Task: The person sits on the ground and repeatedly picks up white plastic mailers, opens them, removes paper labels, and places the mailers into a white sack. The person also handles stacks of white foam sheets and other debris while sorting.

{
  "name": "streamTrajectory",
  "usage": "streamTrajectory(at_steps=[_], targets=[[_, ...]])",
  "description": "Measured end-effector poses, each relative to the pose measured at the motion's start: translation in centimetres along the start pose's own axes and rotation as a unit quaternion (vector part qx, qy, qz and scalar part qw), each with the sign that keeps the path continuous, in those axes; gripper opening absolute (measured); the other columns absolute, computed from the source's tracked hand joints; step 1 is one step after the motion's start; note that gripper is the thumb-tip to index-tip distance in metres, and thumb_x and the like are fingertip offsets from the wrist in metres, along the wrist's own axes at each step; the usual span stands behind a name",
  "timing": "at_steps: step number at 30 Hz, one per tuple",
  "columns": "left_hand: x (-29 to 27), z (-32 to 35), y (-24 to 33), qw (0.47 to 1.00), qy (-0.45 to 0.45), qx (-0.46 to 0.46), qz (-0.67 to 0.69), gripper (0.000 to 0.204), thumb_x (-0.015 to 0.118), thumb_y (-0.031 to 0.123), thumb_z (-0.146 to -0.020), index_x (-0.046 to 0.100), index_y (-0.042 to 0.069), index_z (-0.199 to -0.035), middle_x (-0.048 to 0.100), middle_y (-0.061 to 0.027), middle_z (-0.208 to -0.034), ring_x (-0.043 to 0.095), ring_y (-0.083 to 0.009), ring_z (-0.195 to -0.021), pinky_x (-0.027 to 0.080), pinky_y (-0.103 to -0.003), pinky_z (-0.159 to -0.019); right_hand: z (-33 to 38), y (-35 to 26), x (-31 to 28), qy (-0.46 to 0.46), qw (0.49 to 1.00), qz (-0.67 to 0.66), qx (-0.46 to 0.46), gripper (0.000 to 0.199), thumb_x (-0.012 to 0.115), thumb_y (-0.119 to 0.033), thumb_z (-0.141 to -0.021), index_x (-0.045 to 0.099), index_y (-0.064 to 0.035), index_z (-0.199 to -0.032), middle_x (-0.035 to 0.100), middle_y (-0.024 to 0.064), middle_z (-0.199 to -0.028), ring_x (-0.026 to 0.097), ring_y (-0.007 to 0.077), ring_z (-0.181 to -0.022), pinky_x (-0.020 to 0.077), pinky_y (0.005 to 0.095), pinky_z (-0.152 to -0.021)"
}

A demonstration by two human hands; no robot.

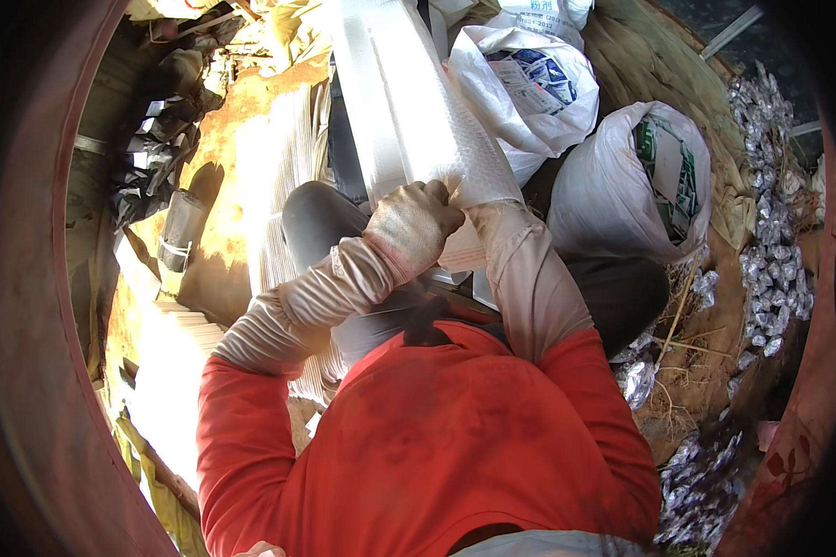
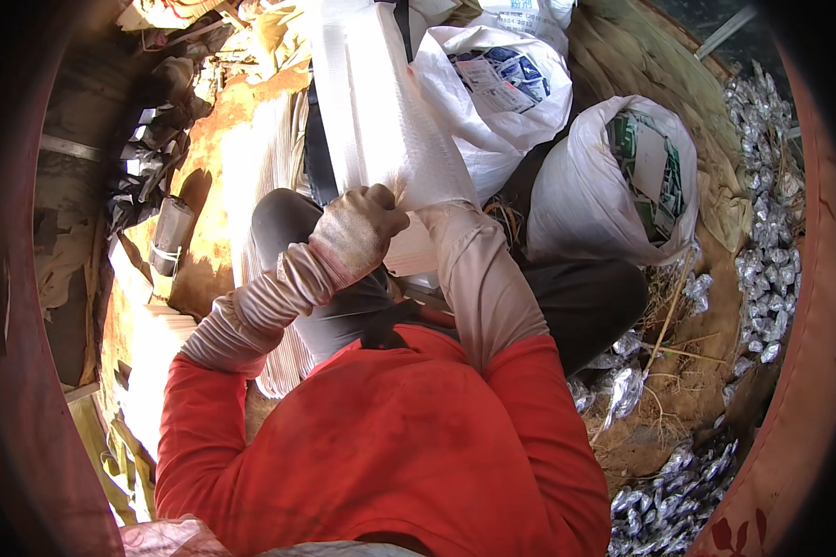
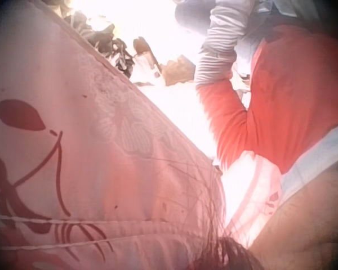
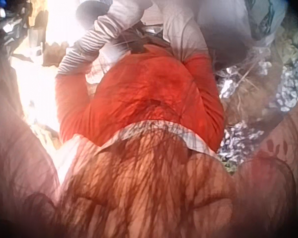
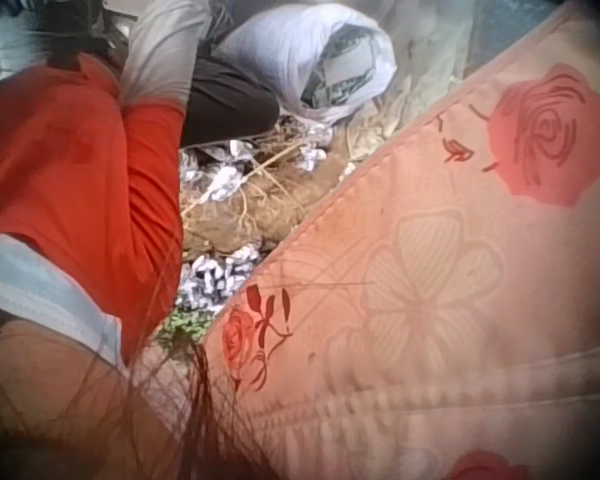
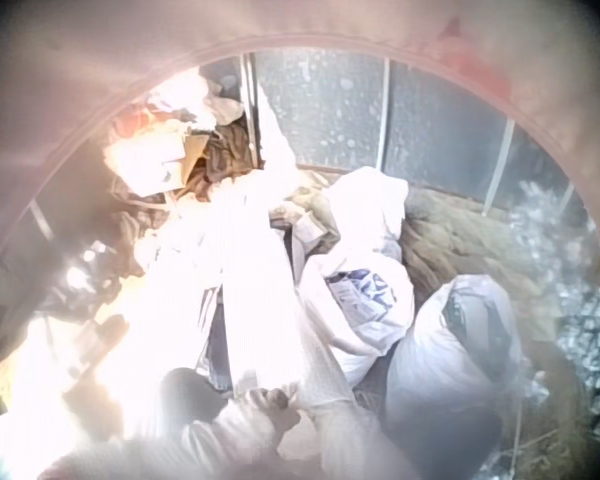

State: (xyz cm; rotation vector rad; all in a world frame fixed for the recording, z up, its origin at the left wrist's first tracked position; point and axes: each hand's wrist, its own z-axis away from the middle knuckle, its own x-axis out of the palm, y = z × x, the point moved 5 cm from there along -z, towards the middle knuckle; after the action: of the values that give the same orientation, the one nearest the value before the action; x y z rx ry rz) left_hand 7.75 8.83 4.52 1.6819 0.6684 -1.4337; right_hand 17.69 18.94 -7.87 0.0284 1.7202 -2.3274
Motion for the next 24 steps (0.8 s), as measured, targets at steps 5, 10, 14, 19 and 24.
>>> streamTrajectory(at_steps=[5,10,14,19,24], targets=[[0.8,1.7,-1.4,0.983,0.066,0.101,-0.139,0.019,0.061,0.021,-0.077,0.067,0.013,-0.094,0.054,-0.0123,-0.121,0.049,-0.0284,-0.116,0.04,-0.045,-0.097,2.7,-2.9,-0.8,0.026,0.985,0.136,-0.103,0.023,0.053,-0.016,-0.091,0.062,-0.0044,-0.108,0.067,0.0099,-0.092,0.064,0.0215,-0.08,0.048,0.0318,-0.066],[2.3,1.1,-2.0,0.976,0.208,0.008,0.064,0.022,0.068,0.003,-0.063,0.068,0.014,-0.082,0.06,-0.0072,-0.109,0.053,-0.0297,-0.111,0.042,-0.044,-0.094,11.8,-4.0,-2.4,-0.001,0.97,0.169,-0.177,0.019,0.059,-0.01,-0.087,0.063,-0.0015,-0.104,0.066,0.0151,-0.091,0.066,0.0253,-0.083,0.0513,0.0359,-0.07],[2.7,0.4,-2.1,0.971,0.206,-0.013,0.124,0.016,0.071,0.014,-0.066,0.069,0.015,-0.082,0.059,-0.0088,-0.112,0.051,-0.0317,-0.111,0.041,-0.042,-0.091,15.0,-4.5,-2.6,-0.005,0.957,0.068,-0.282,0.014,0.064,-0.002,-0.08,0.063,-0.0016,-0.094,0.063,0.0146,-0.091,0.064,0.0295,-0.079,0.0513,0.0363,-0.067],[2.3,0.0,-2.1,0.967,0.196,-0.027,0.161,0.019,0.068,0.01,-0.068,0.069,0.015,-0.086,0.058,-0.0111,-0.115,0.052,-0.0319,-0.109,0.042,-0.041,-0.091,15.5,-6.8,-1.1,0.048,0.893,0.174,-0.413,0.01,0.059,0.004,-0.082,0.059,-0.0012,-0.09,0.059,0.0096,-0.095,0.059,0.017,-0.075,0.0503,0.0309,-0.065],[-1.6,0.9,-4.7,0.926,0.262,-0.001,0.273,0.035,0.065,-0.008,-0.06,0.071,0.011,-0.09,0.062,-0.014,-0.113,0.054,-0.0331,-0.11,0.047,-0.039,-0.09,18.6,-5.6,-6.3,-0.376,0.916,-0.076,-0.117,0.003,0.055,-0.001,-0.09,0.055,-0.0028,-0.088,0.064,0.0105,-0.1,0.058,0.0131,-0.084,0.047,0.0288,-0.077]])
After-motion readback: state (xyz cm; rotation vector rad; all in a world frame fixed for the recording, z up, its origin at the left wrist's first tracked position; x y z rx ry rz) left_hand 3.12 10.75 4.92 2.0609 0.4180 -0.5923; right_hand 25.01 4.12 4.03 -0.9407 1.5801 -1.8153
